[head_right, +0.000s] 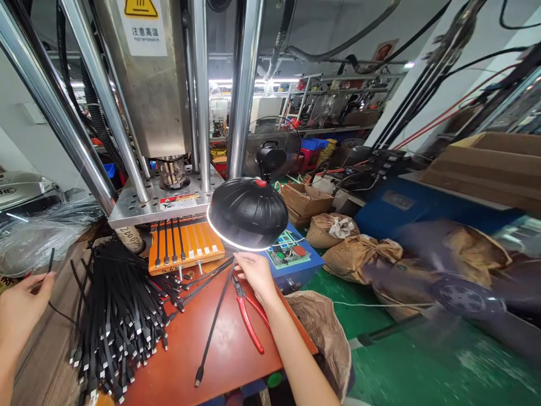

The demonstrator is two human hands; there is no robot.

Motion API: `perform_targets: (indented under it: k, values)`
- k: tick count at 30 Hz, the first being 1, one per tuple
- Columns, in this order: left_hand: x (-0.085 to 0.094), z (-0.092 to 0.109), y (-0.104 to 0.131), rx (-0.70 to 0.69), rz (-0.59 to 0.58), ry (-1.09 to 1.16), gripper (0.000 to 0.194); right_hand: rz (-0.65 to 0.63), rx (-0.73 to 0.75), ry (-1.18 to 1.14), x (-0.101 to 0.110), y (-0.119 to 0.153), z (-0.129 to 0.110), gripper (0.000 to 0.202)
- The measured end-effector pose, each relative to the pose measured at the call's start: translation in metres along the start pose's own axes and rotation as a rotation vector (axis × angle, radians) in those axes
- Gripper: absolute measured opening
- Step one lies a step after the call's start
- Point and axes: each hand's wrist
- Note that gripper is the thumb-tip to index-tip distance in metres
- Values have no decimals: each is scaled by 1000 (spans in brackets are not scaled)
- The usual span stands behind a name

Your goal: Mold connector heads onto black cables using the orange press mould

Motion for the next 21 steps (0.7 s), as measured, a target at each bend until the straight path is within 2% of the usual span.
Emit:
perform_targets:
  k: [2,5,8,11,13,15,17,21]
  values:
    - [20,24,9,-7,32,40,32,-2,83,-32,3,14,-13,48]
    - [52,65,27,49,26,379,29,-141,241,-96,3,43,-36,45]
    - [80,104,46,52,-178,636,34,-322,379,-84,-2,75,-65,30]
    - [96,135,59,-56,-363,799,35,-439,649,24,-8,102,-99,19]
    - [103,148,65,-134,-417,845,30,-461,817,61,-14,116,-119,21]
    - [107,157,69,-186,-419,866,25,-453,899,76,-21,127,-133,23]
    - [110,162,74,-222,-405,907,21,-463,922,86,-28,132,-139,27]
    - [112,167,80,-259,-381,1016,15,-458,916,86,-38,135,-136,38]
Point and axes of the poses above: each hand's wrist, its own y-axis away from the middle knuckle, its own x-axis out of the back of the hand, z = x × y, and after that the axes turned 13 degrees about z, right-handed
